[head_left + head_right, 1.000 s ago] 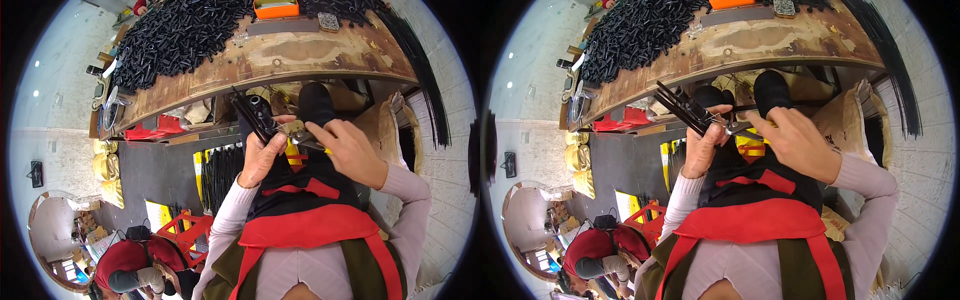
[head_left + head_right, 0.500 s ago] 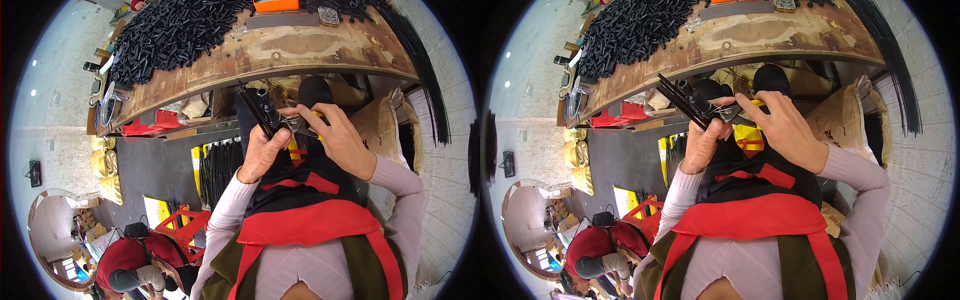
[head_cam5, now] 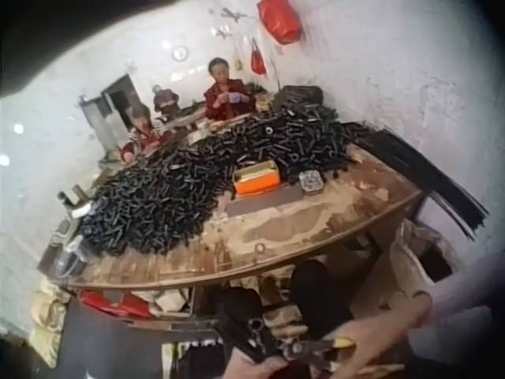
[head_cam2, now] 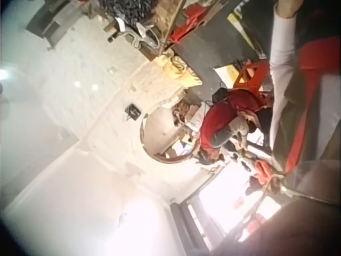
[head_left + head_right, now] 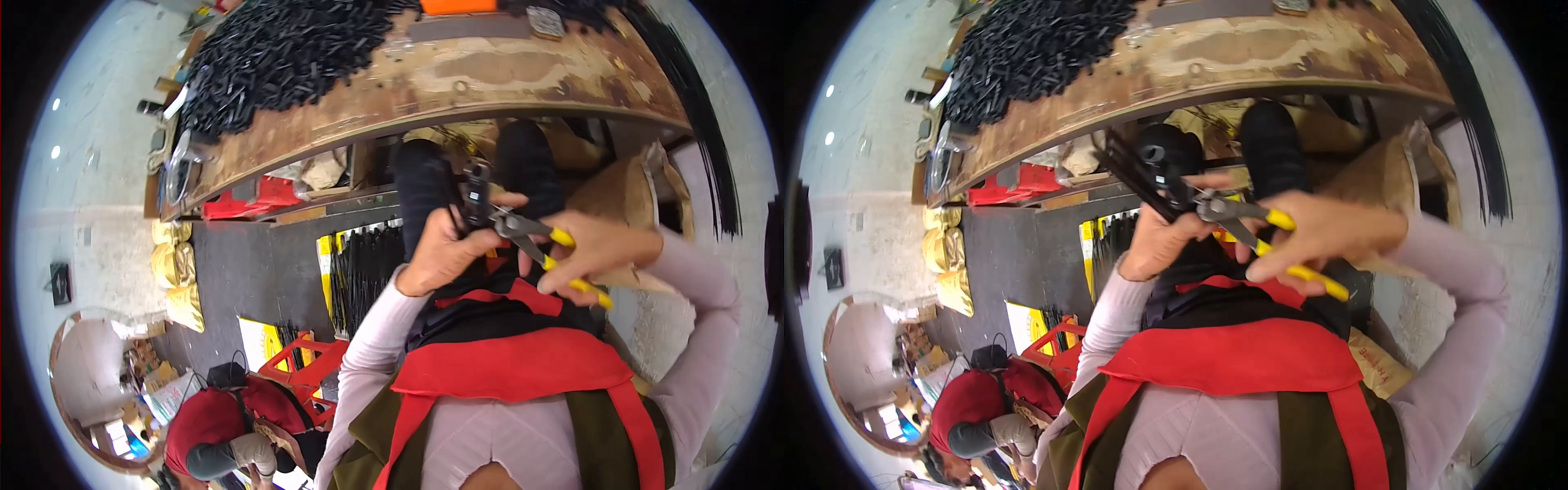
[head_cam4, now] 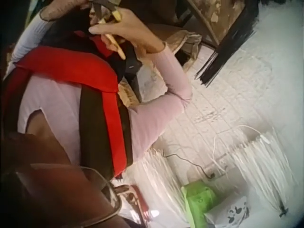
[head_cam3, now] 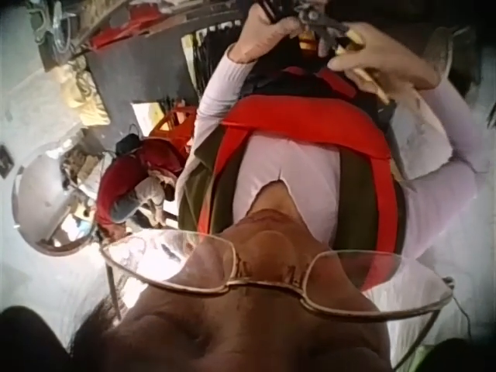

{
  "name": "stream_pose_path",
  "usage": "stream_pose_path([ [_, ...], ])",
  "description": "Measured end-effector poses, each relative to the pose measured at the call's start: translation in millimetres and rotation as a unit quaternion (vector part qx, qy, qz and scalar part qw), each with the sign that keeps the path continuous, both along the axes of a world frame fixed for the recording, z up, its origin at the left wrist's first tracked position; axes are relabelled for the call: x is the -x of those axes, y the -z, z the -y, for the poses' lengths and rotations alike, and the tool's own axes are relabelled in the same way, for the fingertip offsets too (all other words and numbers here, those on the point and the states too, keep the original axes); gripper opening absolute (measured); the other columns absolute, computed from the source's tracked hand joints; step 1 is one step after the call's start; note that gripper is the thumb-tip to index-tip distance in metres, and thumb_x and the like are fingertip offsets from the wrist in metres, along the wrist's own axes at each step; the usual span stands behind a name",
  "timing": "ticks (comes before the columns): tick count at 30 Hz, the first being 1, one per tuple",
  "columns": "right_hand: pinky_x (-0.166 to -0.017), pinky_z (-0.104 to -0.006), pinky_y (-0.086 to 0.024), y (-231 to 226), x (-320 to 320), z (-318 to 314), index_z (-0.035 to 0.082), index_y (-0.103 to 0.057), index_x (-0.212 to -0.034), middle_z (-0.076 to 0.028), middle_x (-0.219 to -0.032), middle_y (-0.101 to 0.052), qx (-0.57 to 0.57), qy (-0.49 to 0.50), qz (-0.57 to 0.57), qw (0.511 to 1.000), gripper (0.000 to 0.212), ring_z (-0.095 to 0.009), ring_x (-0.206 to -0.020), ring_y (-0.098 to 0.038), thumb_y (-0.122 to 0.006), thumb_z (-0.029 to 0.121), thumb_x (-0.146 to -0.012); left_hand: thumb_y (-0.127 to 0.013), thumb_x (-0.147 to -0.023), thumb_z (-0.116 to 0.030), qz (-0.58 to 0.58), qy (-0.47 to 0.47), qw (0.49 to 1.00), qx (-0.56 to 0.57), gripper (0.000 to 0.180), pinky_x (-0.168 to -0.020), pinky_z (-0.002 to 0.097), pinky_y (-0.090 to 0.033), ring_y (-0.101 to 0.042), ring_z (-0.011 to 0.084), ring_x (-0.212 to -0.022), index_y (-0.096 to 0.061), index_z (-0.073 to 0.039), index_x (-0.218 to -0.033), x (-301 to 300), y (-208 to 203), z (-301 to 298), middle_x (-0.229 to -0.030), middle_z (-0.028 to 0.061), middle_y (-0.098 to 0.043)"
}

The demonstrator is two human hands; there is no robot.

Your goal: Assembling and trimming wiring harness components using a jig and pliers.

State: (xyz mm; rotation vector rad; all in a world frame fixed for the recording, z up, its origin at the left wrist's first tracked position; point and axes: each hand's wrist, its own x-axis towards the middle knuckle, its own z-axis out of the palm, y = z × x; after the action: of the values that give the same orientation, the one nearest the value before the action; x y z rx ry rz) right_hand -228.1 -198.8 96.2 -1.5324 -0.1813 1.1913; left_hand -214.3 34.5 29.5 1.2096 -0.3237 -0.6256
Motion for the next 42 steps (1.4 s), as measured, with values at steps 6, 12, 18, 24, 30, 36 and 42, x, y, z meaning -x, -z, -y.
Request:
stream_pose_path([
  [6, -0.078, -0.0438, -0.049, 0, 5, 8, 0.003, -0.049, -0.123, -0.017, -0.081, -0.06, 0.219, 0.045, 0.693, 0.686, 0.037, -0.04, -0.077, -0.06, -0.062, 0.009, -0.089, -0.057, -0.091, -0.006, 0.034, -0.029, 0.999, 0.014, 0.041, -0.059, 0.0201, -0.035, -0.042, 0.0034, -0.065, -0.056, -0.002, -0.132, -13, 4, 6, -0.073, -0.0059, -0.048],
  [12, -0.053, -0.0315, -0.047, -26, -7, 8, -0.004, -0.047, -0.12, -0.012, -0.066, -0.06, 0.073, -0.03, 0.028, 0.997, 0.038, -0.022, -0.058, -0.064, -0.064, 0.015, -0.091, -0.066, -0.093, -0.032, 0.041, 0.03, 0.999, 0.015, 0.044, -0.061, 0.0193, -0.037, -0.044, 0.0031, -0.068, -0.06, -0.004, -0.127, -9, 14, -9, -0.076, -0.0054, -0.052],
  [18, -0.065, -0.0424, -0.051, -17, 0, 13, -0.004, -0.048, -0.12, -0.015, -0.083, -0.061, 0.249, -0.028, 0.722, 0.644, 0.043, -0.04, -0.068, -0.059, -0.065, 0.016, -0.086, -0.067, -0.092, -0.04, 0.037, -0.007, 0.999, 0.021, 0.058, -0.06, 0.0211, -0.034, -0.042, 0.0055, -0.066, -0.055, 0.003, -0.129, -15, 10, 4, -0.073, -0.0041, -0.048],
  [24, -0.058, -0.0345, -0.049, -33, -11, 19, -0.003, -0.047, -0.117, -0.014, -0.07, -0.061, 0.123, -0.066, 0.127, 0.982, 0.039, -0.03, -0.064, -0.065, -0.066, 0.014, -0.088, -0.068, -0.09, -0.044, 0.027, 0.042, 0.998, 0.044, 0.07, -0.059, 0.0224, -0.035, -0.043, 0.0071, -0.065, -0.049, 0.008, -0.132, -19, 15, -3, -0.077, -0.0011, -0.05],
  [30, -0.06, -0.0351, -0.048, -12, 1, 13, -0.001, -0.049, -0.112, -0.013, -0.085, -0.058, 0.223, 0.007, 0.655, 0.722, 0.044, -0.028, -0.073, -0.062, -0.072, 0.014, -0.077, -0.064, -0.096, -0.033, 0.053, -0.009, 0.998, 0.036, 0.047, -0.06, 0.02, -0.035, -0.041, 0.0036, -0.068, -0.055, -0.002, -0.131, -14, 16, 2, -0.076, -0.0054, -0.048],
  [36, -0.051, -0.0294, -0.043, -36, -20, 12, -0.002, -0.055, -0.109, -0.011, -0.072, -0.057, 0.125, 0.006, 0.048, 0.991, 0.051, -0.017, -0.054, -0.052, -0.049, 0.048, -0.098, -0.06, -0.098, -0.023, 0.054, -0.031, 0.998, 0.027, 0.033, -0.063, 0.0211, -0.036, -0.042, 0.0057, -0.069, -0.054, -0.002, -0.122, -22, 17, 1, -0.077, -0.0033, -0.048],
  [42, -0.043, -0.0265, -0.038, -40, -16, 7, -0.001, -0.055, -0.098, -0.009, -0.064, -0.056, 0.049, 0.03, -0.163, 0.985, 0.053, -0.011, -0.045, -0.047, -0.034, 0.047, -0.104, -0.063, -0.093, -0.042, 0.046, 0.074, 0.993, 0.076, 0.042, -0.06, 0.027, -0.035, -0.042, 0.0114, -0.066, -0.042, -0.006, -0.1, -22, 27, -13, -0.075, 0.0017, -0.044],
])
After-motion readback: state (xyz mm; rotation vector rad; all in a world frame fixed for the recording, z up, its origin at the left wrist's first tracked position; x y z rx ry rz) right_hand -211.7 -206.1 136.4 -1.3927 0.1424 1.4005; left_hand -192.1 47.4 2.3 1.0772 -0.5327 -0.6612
